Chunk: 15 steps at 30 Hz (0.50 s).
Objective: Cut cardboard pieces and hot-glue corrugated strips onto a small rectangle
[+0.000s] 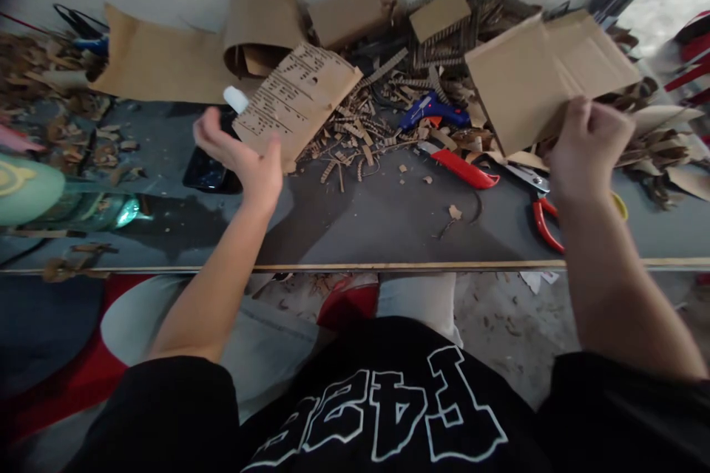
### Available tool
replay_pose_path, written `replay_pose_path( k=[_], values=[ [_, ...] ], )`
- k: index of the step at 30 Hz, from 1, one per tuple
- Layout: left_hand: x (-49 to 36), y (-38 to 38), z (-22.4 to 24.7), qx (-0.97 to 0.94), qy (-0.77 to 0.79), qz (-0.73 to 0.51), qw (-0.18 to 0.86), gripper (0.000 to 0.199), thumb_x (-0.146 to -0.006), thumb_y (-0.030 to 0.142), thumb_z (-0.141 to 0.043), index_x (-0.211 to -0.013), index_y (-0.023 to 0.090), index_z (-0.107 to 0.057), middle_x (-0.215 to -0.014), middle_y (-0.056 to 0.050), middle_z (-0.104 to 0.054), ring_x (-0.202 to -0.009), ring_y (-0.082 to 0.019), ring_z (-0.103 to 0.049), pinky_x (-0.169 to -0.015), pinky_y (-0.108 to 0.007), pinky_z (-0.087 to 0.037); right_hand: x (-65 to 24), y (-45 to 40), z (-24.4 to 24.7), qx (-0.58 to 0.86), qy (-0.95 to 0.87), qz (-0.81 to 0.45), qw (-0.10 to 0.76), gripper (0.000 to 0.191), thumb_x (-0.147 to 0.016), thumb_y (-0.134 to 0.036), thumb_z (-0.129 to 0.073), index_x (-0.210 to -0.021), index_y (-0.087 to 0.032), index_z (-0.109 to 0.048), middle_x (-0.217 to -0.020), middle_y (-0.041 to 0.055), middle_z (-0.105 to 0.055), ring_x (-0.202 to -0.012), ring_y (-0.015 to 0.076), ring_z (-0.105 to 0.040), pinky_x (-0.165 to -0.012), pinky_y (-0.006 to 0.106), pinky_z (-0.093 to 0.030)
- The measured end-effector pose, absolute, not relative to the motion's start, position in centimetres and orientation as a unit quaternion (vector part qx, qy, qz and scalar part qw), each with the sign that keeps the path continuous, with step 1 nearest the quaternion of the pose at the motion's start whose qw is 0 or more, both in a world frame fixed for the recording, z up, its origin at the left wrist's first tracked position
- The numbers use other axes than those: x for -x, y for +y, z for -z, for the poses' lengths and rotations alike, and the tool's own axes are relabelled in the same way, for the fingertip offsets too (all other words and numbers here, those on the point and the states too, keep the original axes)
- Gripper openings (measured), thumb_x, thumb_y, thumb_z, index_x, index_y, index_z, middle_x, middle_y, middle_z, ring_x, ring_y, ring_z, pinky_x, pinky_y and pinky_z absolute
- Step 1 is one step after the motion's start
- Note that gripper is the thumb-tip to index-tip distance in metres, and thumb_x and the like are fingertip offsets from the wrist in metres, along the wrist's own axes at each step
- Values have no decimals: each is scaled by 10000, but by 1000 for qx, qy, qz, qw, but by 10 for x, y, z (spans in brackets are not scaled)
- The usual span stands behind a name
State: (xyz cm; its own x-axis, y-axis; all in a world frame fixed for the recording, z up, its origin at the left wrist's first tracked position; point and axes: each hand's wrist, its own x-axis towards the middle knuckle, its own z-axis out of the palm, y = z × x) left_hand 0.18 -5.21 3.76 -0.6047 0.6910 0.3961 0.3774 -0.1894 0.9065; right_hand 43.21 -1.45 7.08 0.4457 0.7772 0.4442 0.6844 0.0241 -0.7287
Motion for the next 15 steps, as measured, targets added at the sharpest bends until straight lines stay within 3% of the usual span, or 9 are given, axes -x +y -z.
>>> replay_pose_path(
  k=[2, 4, 6, 8, 11, 13, 15],
  values=[
    [-22, -62, -44, -535, 549, -584, 268, 510, -743, 339, -862, -1168, 246, -596, -1458, -100, -497, -1486, -328, -363, -1239, -440, -336, -399, -35, -59, 654, -451, -181, 579, 438, -903, -501, -537, -591, -267, -338, -461, -71, -271, -326, 77, -262, -349, 278, -236],
    [-47, -67, -41, -595, 450, -491, 449, 532, -786, 571, -792, -1168, 242, -621, -1337, -117, -605, -1340, -341, -535, -1078, -444, -485, -358, -59, -51, 625, -439, -272, 585, 385, -810, -555, -644, -652, -244, -482, -473, -58, -367, -348, 107, -379, -333, 270, -267],
    [-71, -67, -31, -595, 364, -428, 574, 684, -744, 730, -746, -1207, 247, -606, -1367, -132, -598, -1237, -333, -614, -932, -410, -550, -319, -80, -46, 599, -443, -372, 554, 351, -767, -572, -692, -844, -240, -612, -612, -16, -589, -469, 154, -563, -411, 309, -459],
    [-87, -62, -20, -562, 331, -462, 601, 707, -713, 769, -747, -1168, 247, -605, -1262, -118, -657, -1181, -309, -643, -919, -397, -542, -292, -96, -40, 572, -457, -428, 530, 374, -732, -580, -730, -905, -266, -622, -709, -15, -665, -568, 178, -652, -554, 369, -589],
    [-89, -53, -11, -509, 357, -550, 558, 577, -742, 731, -755, -1012, 240, -621, -1012, -68, -690, -1034, -275, -675, -921, -405, -527, -285, -109, -35, 547, -543, -474, 425, 356, -705, -570, -757, -889, -274, -680, -814, 6, -721, -719, 219, -717, -645, 403, -625],
    [-79, -48, -11, -503, 371, -559, 545, 527, -741, 704, -771, -916, 228, -628, -878, -46, -656, -930, -257, -674, -882, -398, -527, -304, -114, -37, 569, -604, -428, 357, 336, -732, -578, -722, -868, -272, -730, -846, 23, -740, -741, 229, -714, -673, 413, -617],
    [-65, -45, -11, -491, 397, -569, 527, 456, -758, 630, -798, -846, 215, -629, -793, -30, -601, -918, -248, -660, -877, -376, -514, -339, -116, -44, 629, -646, -296, 315, 334, -774, -578, -666, -885, -280, -765, -871, 28, -757, -740, 224, -705, -782, 436, -597]
  ],
)
